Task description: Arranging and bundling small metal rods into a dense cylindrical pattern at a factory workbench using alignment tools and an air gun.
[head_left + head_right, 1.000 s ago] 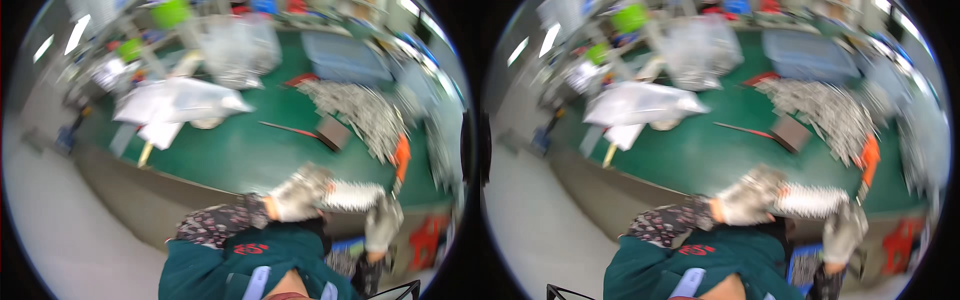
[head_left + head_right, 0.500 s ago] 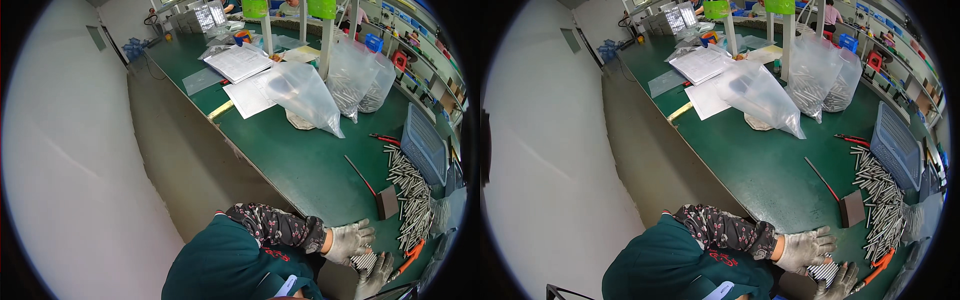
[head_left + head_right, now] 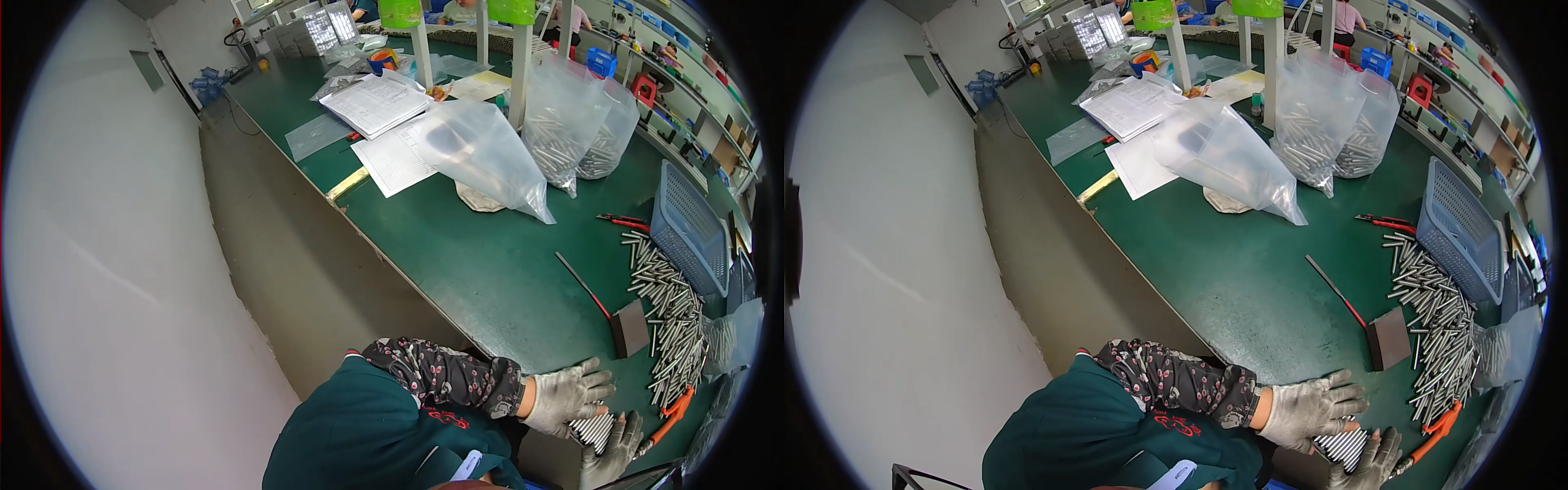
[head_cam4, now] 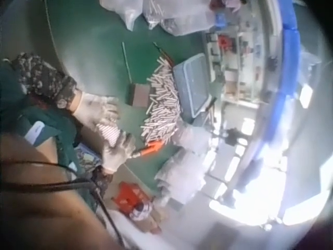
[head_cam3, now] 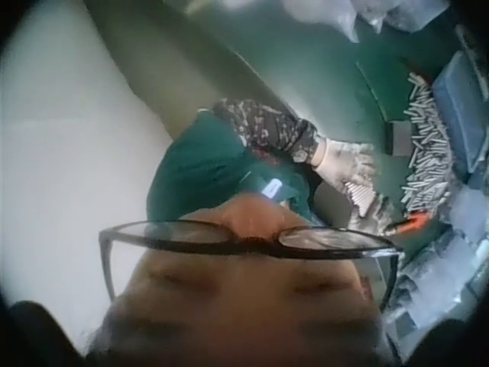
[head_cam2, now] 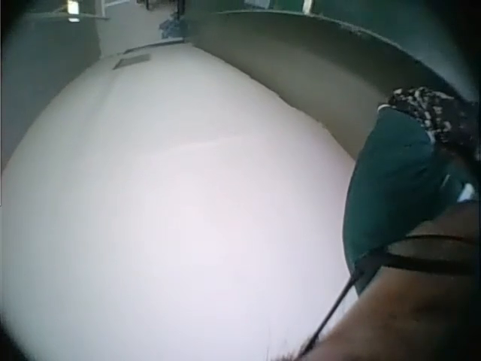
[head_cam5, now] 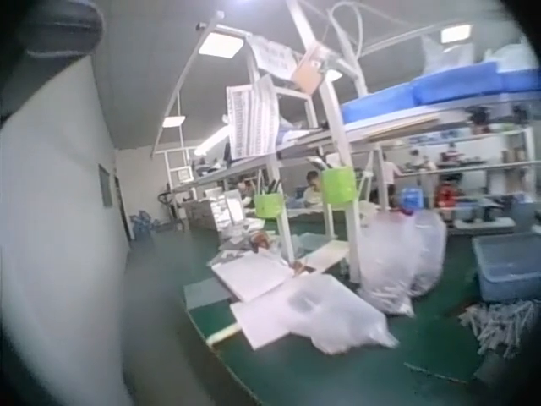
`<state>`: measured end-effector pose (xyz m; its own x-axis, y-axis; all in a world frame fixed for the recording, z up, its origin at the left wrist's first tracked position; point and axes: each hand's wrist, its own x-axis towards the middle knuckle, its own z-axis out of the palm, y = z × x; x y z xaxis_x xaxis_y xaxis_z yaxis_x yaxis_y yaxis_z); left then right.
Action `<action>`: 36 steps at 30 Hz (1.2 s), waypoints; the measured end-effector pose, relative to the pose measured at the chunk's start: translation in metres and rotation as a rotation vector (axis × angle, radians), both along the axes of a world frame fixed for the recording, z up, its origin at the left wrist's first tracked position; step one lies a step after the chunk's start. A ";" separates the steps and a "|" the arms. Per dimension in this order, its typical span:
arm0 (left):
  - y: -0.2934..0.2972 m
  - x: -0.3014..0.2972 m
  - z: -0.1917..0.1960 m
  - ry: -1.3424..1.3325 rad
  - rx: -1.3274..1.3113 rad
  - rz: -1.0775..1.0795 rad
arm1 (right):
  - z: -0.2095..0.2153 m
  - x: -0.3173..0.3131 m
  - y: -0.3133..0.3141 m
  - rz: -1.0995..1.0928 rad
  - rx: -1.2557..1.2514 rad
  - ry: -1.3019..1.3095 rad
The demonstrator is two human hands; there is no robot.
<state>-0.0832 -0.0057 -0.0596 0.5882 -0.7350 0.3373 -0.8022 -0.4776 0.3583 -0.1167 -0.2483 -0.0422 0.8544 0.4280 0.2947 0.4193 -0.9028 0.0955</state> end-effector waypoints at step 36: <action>0.032 0.000 0.018 0.026 0.079 -0.054 | 0.004 -0.006 0.048 -0.052 0.330 -0.055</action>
<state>-0.0833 0.0267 -0.0417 0.5552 -0.7894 0.2618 -0.8182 -0.4619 0.3423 -0.1224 -0.2004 -0.0381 0.8517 0.2583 0.4560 0.3742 -0.9089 -0.1840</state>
